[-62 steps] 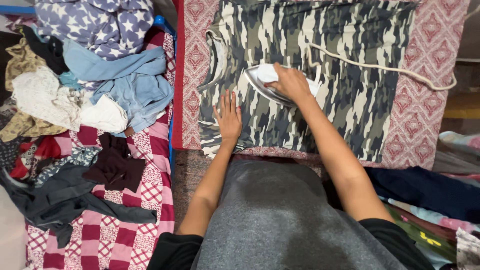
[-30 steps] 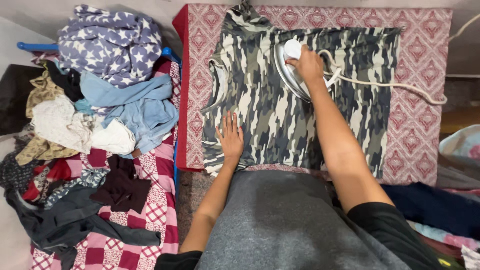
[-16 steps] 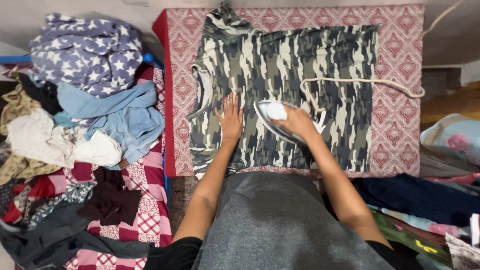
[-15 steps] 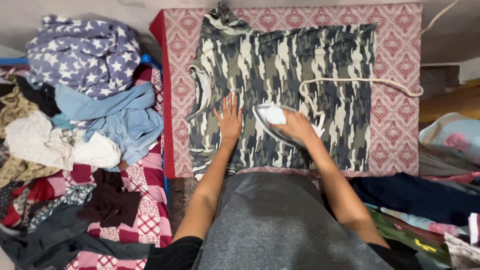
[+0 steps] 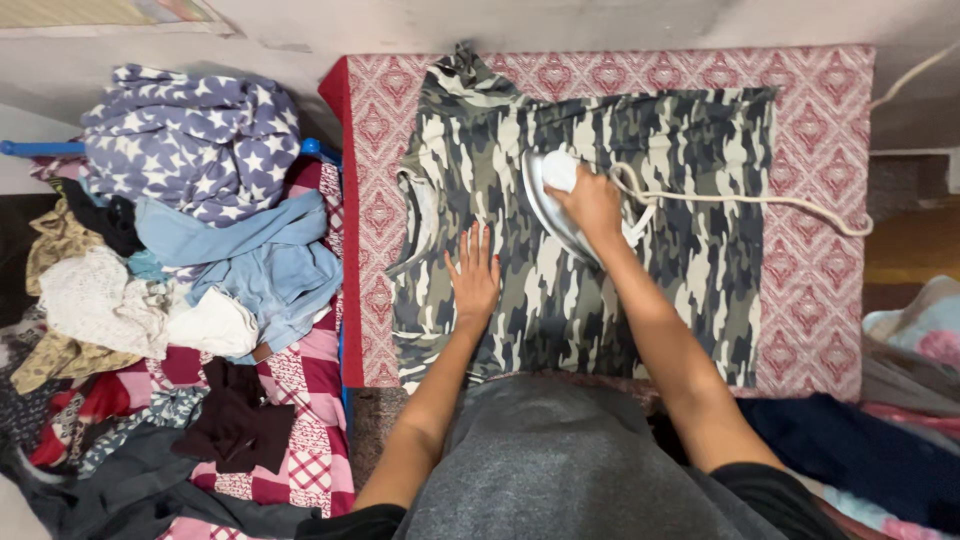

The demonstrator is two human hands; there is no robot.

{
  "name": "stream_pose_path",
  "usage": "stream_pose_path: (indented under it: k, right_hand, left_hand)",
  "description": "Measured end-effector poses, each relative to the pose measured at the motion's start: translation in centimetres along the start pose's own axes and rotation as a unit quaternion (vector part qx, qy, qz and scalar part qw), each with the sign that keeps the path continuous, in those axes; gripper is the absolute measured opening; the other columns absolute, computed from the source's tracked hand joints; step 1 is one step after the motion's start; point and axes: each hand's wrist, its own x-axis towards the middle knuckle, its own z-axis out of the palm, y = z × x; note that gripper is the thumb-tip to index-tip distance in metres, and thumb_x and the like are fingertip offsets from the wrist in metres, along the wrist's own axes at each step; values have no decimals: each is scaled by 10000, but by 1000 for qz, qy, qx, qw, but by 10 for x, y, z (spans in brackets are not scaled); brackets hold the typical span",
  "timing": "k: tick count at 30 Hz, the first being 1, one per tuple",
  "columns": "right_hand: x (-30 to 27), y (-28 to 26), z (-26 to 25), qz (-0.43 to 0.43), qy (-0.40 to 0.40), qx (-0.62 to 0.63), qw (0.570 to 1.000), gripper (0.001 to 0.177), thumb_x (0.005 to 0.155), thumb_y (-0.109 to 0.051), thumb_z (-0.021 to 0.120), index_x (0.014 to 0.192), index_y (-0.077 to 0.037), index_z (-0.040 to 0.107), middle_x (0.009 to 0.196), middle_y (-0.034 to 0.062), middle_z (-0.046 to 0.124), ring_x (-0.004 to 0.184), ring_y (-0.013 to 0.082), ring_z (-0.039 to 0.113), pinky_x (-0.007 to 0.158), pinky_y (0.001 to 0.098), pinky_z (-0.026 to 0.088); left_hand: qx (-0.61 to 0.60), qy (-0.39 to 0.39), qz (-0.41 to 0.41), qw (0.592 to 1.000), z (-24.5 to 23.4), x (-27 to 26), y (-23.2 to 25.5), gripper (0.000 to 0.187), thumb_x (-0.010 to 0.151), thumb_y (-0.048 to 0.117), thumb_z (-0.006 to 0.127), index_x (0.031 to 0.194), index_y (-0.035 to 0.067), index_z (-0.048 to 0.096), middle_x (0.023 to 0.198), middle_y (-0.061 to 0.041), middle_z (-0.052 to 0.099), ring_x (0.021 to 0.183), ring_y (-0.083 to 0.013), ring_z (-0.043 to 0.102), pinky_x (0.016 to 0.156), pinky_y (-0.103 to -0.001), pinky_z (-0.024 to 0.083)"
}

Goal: The person irons a camouflage-patterned garment on a patterned ironing board. They repeatedly smooth the fabric with their hands and move a white electric iron across the surface to remove wrinkles. The person adjusts the garment's position multiple times to ensure even coverage.

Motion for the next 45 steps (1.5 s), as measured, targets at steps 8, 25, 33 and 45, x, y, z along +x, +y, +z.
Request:
stream_pose_path:
  k: [8, 25, 33, 45]
  right_hand:
    - [103, -18, 19, 19, 74, 19, 997, 644, 812, -542, 848, 1005, 56, 710, 907, 311, 719, 868, 468, 716, 771, 537, 567]
    - [-111, 41, 13, -11, -81, 12, 997, 639, 888, -552, 753, 1208, 0, 718, 869, 260, 751, 743, 355, 772, 721, 477, 625]
    - [-202, 48, -17, 65, -121, -56, 989, 713, 863, -627, 693, 1278, -48, 669, 882, 262, 756, 808, 387, 757, 766, 482, 607]
    - [-29, 87, -7, 64, 61, 1, 996, 680, 894, -544, 774, 1142, 85, 697, 777, 213, 720, 564, 283, 695, 528, 389, 593]
  left_hand:
    - [10, 2, -7, 1000, 6, -1, -3, 638, 1049, 342, 440, 1638, 211, 235, 1717, -4, 179, 1566, -232, 207, 1225, -626, 147]
    - [12, 32, 4, 999, 9, -1, -5, 630, 1036, 343, 451, 1629, 231, 270, 1705, 15, 205, 1564, -223, 215, 1240, -609, 139]
    - [10, 29, 9, 999, 17, -1, -8, 625, 1057, 340, 438, 1641, 214, 253, 1720, 1, 187, 1575, -230, 200, 1242, -612, 116]
    - [7, 6, -2, 1000, 9, 2, -4, 633, 1051, 335, 444, 1643, 222, 248, 1715, 8, 186, 1568, -234, 205, 1242, -616, 125]
